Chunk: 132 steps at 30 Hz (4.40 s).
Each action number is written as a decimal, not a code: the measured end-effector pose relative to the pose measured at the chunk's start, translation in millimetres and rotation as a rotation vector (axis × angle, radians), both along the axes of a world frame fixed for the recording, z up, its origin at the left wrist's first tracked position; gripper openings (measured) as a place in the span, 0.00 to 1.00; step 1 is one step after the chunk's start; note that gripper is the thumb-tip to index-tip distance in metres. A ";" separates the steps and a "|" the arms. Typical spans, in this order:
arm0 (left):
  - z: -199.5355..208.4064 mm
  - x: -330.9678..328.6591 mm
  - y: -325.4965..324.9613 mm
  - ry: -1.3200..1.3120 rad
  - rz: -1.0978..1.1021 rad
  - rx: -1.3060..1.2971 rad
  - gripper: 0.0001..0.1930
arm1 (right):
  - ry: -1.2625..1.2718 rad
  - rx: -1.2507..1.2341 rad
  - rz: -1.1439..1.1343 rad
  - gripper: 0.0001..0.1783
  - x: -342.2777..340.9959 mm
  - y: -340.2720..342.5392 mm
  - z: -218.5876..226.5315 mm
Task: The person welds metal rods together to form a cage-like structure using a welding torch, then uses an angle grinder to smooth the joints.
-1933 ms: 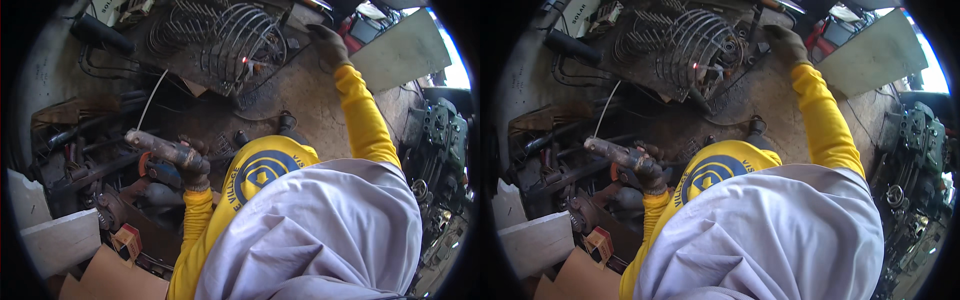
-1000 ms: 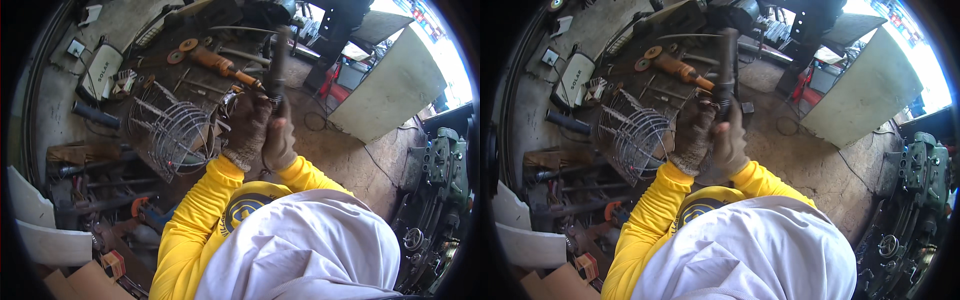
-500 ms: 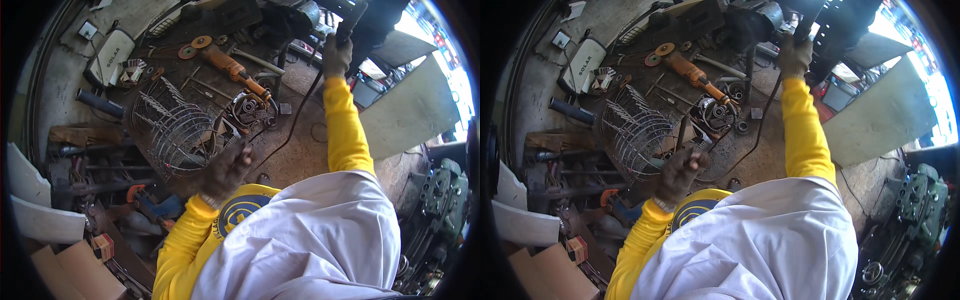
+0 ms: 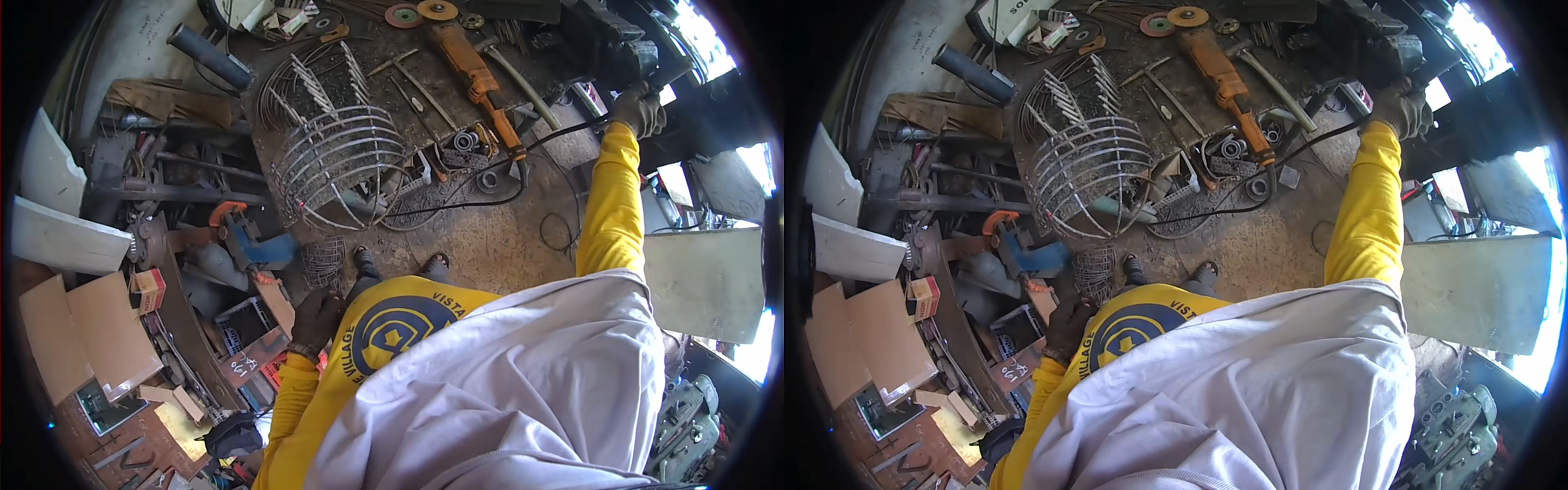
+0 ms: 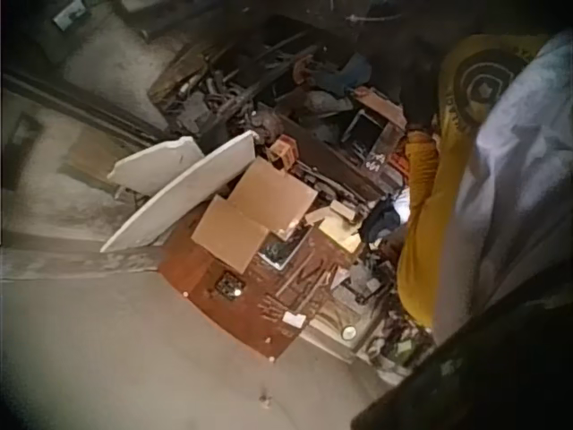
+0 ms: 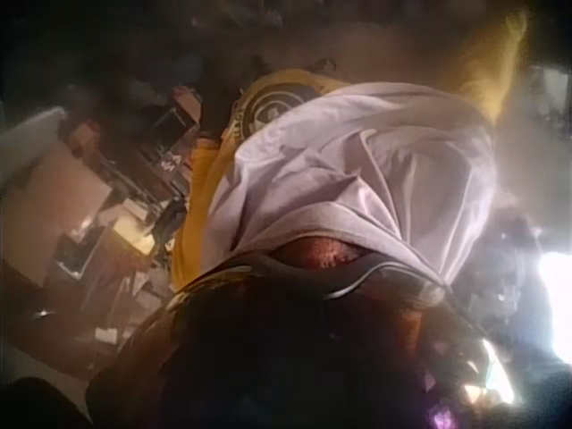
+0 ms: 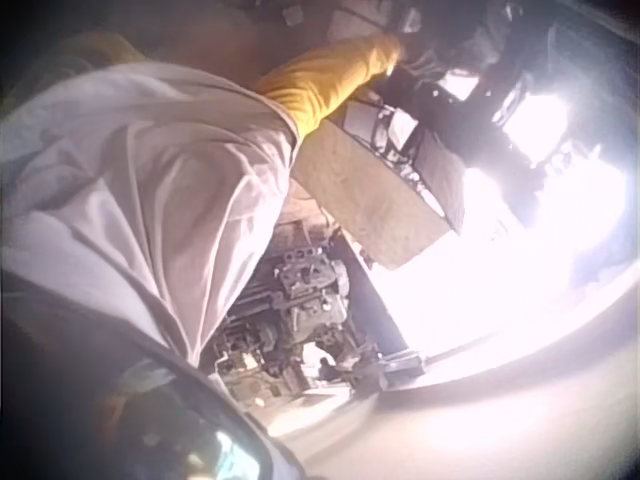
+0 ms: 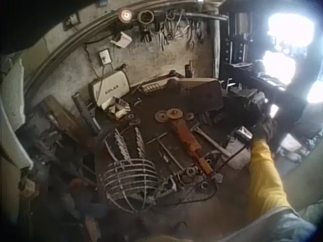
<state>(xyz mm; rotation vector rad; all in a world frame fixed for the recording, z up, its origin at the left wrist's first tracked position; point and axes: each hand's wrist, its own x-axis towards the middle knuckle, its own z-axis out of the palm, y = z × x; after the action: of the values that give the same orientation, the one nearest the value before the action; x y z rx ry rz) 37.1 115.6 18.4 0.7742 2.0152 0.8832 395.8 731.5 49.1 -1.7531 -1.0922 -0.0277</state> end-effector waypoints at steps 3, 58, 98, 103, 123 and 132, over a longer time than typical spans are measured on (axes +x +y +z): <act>-11.1 -7.5 2.8 0.073 -0.027 0.013 0.11 | -0.013 -0.022 -0.005 0.29 1.4 -15.1 -2.3; 67.7 4.0 118.7 -0.794 -0.557 0.665 0.40 | -0.147 -0.429 0.682 0.19 -124.7 -513.1 27.6; -24.8 -5.9 -10.4 -1.842 -0.129 0.314 0.35 | 0.032 -1.335 0.578 0.39 -228.3 -658.4 60.3; -29.0 -3.6 -9.6 -1.786 -0.152 0.314 0.35 | 0.011 -1.319 0.597 0.39 -228.1 -656.4 59.2; -26.3 -15.1 -7.5 -1.687 -0.168 0.289 0.34 | 0.079 -1.334 0.568 0.36 -247.3 -649.4 66.0; -35.2 -9.7 -12.6 -1.696 -0.184 0.269 0.36 | 0.078 -1.350 0.547 0.36 -247.0 -652.0 64.3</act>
<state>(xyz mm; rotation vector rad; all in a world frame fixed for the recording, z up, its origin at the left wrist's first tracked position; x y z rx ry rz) 27.5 103.0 -16.8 0.1039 0.3303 1.0904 148.8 79.5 113.4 -2.4197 -1.6527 1.3792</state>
